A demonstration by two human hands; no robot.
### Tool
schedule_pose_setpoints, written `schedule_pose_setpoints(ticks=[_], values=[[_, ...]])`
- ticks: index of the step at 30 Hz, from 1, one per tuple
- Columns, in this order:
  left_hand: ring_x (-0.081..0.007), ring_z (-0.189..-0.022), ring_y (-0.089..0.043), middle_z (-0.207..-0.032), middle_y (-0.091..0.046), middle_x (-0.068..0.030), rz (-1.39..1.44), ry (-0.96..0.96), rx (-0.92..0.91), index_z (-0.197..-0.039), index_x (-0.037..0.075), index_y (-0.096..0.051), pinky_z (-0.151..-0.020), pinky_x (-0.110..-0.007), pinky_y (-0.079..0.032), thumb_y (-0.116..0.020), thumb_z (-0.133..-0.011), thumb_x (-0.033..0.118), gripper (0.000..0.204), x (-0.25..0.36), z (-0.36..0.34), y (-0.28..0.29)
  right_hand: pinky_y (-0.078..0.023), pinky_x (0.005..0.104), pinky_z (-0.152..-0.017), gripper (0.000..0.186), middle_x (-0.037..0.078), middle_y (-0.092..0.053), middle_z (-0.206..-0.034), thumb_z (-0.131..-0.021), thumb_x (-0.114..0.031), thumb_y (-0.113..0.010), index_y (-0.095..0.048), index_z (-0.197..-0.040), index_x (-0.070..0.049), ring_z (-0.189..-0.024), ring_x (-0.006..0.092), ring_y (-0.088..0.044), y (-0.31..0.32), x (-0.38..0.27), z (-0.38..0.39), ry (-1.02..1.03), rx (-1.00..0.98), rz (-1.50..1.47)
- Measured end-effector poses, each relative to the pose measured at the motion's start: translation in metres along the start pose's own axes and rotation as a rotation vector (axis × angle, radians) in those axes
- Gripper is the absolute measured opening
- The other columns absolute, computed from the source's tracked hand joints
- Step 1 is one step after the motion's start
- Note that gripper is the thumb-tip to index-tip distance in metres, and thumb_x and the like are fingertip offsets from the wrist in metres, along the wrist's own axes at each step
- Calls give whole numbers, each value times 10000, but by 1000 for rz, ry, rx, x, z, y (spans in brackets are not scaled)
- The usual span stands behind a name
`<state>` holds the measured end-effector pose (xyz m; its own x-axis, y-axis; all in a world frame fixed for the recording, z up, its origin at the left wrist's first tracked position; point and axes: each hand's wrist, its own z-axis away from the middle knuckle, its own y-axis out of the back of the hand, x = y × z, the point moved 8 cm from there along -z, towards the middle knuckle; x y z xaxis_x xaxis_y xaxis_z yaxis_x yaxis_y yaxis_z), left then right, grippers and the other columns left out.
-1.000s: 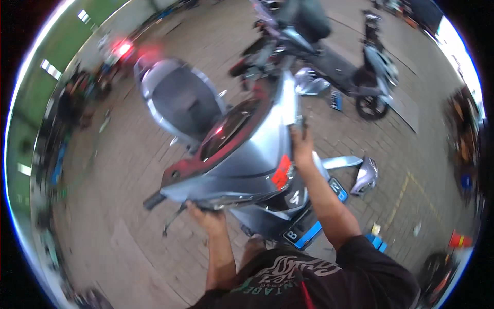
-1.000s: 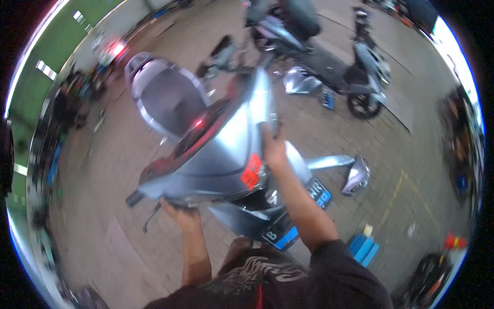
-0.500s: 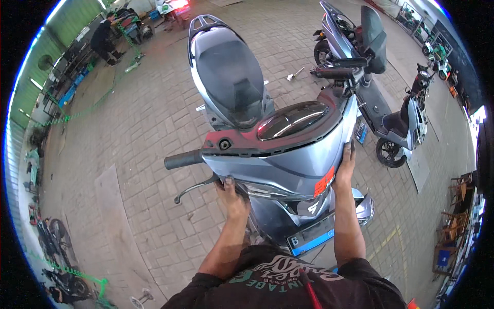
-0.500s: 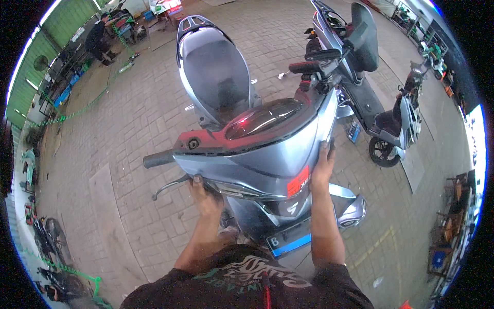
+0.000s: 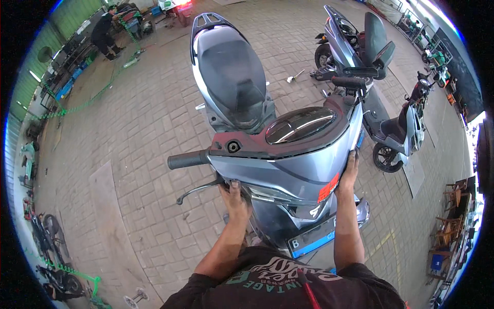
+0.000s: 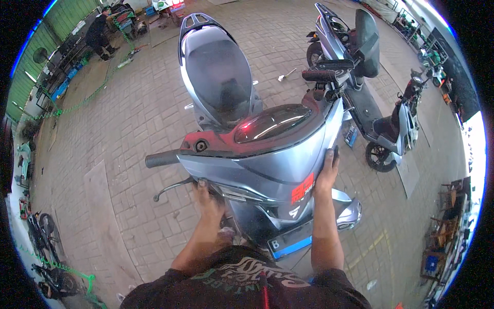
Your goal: The person repairs a scooter by removing and re-attaching the front body panel and then adjusting the side mirrors using a screwdriver.
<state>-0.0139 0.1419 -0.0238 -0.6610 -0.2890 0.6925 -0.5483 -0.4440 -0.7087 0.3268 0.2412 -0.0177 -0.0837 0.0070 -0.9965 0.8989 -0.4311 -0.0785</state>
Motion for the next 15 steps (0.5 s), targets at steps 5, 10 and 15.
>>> schedule_pose_setpoints(ticks=[5, 10, 15], values=[[-245, -1094, -450, -1195, -436, -79, -97, -98, -102, -1272, 102, -322, -915, -417, -404, -670, -754, 442, 711, 6, -13, -7, -383, 360, -945, 563, 140, -439, -1264, -928, -410, -414, -320, -1336, -33, -1125, 234, -454, -3, -6, -1, -24, 25, -20], [-213, -1083, -430, -1185, -434, -89, 49, -47, -20, -1293, 41, -294, -929, -358, -361, -713, -747, 338, 749, -2, -15, 9, -303, 320, -1000, 627, 178, -390, -1331, -921, -386, -452, -287, -1348, 42, -1196, 238, -393, -13, -9, 4, 8, 35, -35], [-252, -1128, -395, -1201, -426, -117, -735, -374, 97, -1287, 39, -312, -963, -398, -313, -710, -719, 396, 780, 65, 58, 0, -337, 310, -970, 598, 186, -423, -1291, -914, -341, -481, -311, -1328, 56, -1147, 234, -439, -7, -12, 4, 7, 115, -60]])
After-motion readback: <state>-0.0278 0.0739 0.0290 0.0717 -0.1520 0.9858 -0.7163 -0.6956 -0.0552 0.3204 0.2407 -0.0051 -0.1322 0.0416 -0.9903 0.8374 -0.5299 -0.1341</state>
